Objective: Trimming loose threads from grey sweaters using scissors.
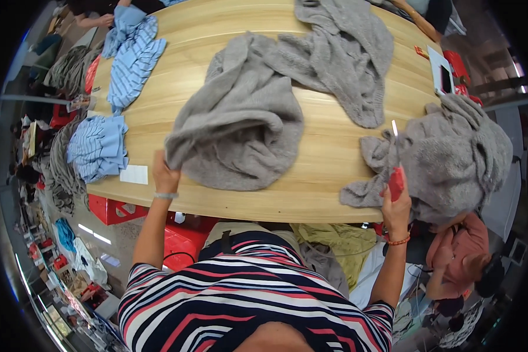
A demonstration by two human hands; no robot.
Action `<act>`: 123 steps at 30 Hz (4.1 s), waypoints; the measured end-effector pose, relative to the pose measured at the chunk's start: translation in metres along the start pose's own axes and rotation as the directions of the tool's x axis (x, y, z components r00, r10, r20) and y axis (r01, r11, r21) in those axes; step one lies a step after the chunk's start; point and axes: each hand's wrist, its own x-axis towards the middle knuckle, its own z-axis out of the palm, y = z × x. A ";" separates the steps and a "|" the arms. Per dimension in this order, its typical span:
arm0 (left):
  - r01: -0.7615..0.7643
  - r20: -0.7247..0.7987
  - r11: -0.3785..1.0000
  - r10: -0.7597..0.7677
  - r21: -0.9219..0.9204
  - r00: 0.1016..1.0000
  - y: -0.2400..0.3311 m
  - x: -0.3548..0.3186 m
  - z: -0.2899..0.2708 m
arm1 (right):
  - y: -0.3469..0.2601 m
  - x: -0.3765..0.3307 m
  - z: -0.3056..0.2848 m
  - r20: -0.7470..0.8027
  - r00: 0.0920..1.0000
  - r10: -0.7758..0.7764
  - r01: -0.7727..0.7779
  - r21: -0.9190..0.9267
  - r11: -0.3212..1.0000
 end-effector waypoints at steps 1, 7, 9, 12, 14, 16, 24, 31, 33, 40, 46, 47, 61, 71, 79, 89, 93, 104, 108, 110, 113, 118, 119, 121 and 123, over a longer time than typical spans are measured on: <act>-0.148 0.078 0.981 0.139 0.123 0.987 -0.020 -0.020 -0.004 | 0.002 0.001 0.013 0.044 0.999 -0.024 0.026 -0.038 0.999; 0.516 0.509 0.856 -0.456 0.027 0.730 -0.036 -0.054 -0.003 | -0.044 0.008 0.066 0.249 0.946 -0.206 0.248 -0.153 0.957; 0.400 0.242 0.902 -0.357 -0.161 0.902 -0.019 -0.026 0.014 | -0.066 0.007 0.081 0.315 0.926 -0.208 0.262 -0.141 0.955; 0.088 0.028 0.989 -0.086 -0.120 0.996 -0.006 0.000 0.040 | -0.099 0.001 0.111 0.384 0.889 -0.251 0.325 -0.141 0.935; 0.178 0.137 0.968 -0.155 -0.177 0.978 -0.028 0.009 0.058 | -0.121 -0.002 0.130 0.447 0.819 -0.361 0.416 -0.028 0.909; 0.264 0.256 0.939 -0.205 -0.222 0.945 -0.042 0.021 0.065 | -0.145 -0.002 0.146 0.563 0.797 -0.216 0.336 -0.117 0.934; 0.347 0.284 -0.261 0.251 -0.901 0.926 0.074 0.123 -0.036 | -0.152 0.009 0.185 0.556 0.803 -0.215 0.322 -0.101 0.941; -0.290 0.291 0.887 0.401 -0.359 0.869 0.035 0.076 0.054 | -0.142 0.009 0.175 0.441 0.885 -0.149 0.238 -0.154 0.959; -0.302 0.459 0.938 0.347 -0.171 0.817 0.030 0.048 0.072 | -0.137 0.006 0.173 0.522 0.853 -0.018 0.134 -0.185 0.974; -0.260 0.235 0.935 0.315 -0.240 0.919 0.049 0.068 0.087 | -0.130 0.001 0.172 0.519 0.850 -0.092 0.217 -0.185 0.958; -0.115 0.196 0.993 0.107 0.031 0.975 0.106 0.090 0.126 | -0.118 -0.002 0.171 0.445 0.875 -0.190 0.267 -0.115 0.957; -0.115 0.190 0.993 0.107 0.034 0.976 0.098 0.082 0.139 | -0.115 -0.003 0.169 0.444 0.874 -0.197 0.272 -0.113 0.956; 0.590 0.543 0.250 -0.236 -0.768 0.806 0.000 -0.027 0.050 | -0.144 -0.001 0.162 0.581 0.762 -0.286 0.437 -0.134 0.890; -0.257 -0.013 0.959 0.260 0.115 0.965 0.002 0.055 0.105 | -0.162 -0.008 0.182 0.618 0.697 -0.365 0.549 -0.132 0.825; -0.307 0.118 0.946 0.294 0.109 0.948 -0.008 0.052 0.131 | -0.194 0.005 0.206 0.666 0.689 -0.286 0.563 -0.242 0.790; -0.261 0.129 0.963 0.250 0.071 0.959 -0.014 0.049 0.134 | -0.206 0.021 0.200 0.731 0.579 -0.360 0.662 -0.164 0.731; -0.273 0.127 0.960 0.264 0.057 0.956 -0.017 0.050 0.135 | -0.196 0.009 0.194 0.805 0.540 -0.245 0.605 -0.169 0.778; -0.279 0.150 0.959 0.285 -0.056 0.947 -0.015 0.048 0.124 | -0.162 -0.019 0.160 0.813 0.558 -0.169 0.534 -0.196 0.822; -0.554 0.265 0.831 0.544 -0.041 0.796 0.056 0.024 0.107 | -0.130 -0.022 0.137 0.553 0.819 -0.155 0.268 -0.129 0.955; -0.596 0.357 0.802 0.567 -0.035 0.742 0.088 0.019 0.121 | -0.120 -0.022 0.129 0.518 0.845 -0.131 0.227 -0.125 0.966; -0.350 0.473 0.936 0.328 -0.046 0.818 0.083 0.027 0.163 | -0.112 -0.025 0.127 0.443 0.881 -0.167 0.239 -0.113 0.964; -0.436 0.481 0.885 0.457 -0.162 0.748 0.106 0.039 0.139 | -0.086 -0.028 0.115 0.379 0.924 -0.055 0.135 -0.188 0.973; -0.529 0.375 0.840 0.532 -0.123 0.759 0.115 0.033 0.127 | -0.083 -0.028 0.116 0.379 0.923 -0.062 0.140 -0.181 0.973; -0.644 0.280 0.765 0.618 0.000 0.735 0.119 0.020 0.123 | -0.080 -0.029 0.118 0.375 0.926 -0.049 0.131 -0.196 0.972; -0.609 0.442 0.792 0.529 0.048 0.724 0.081 0.010 0.148 | -0.086 -0.028 0.126 0.381 0.919 -0.101 0.180 -0.177 0.968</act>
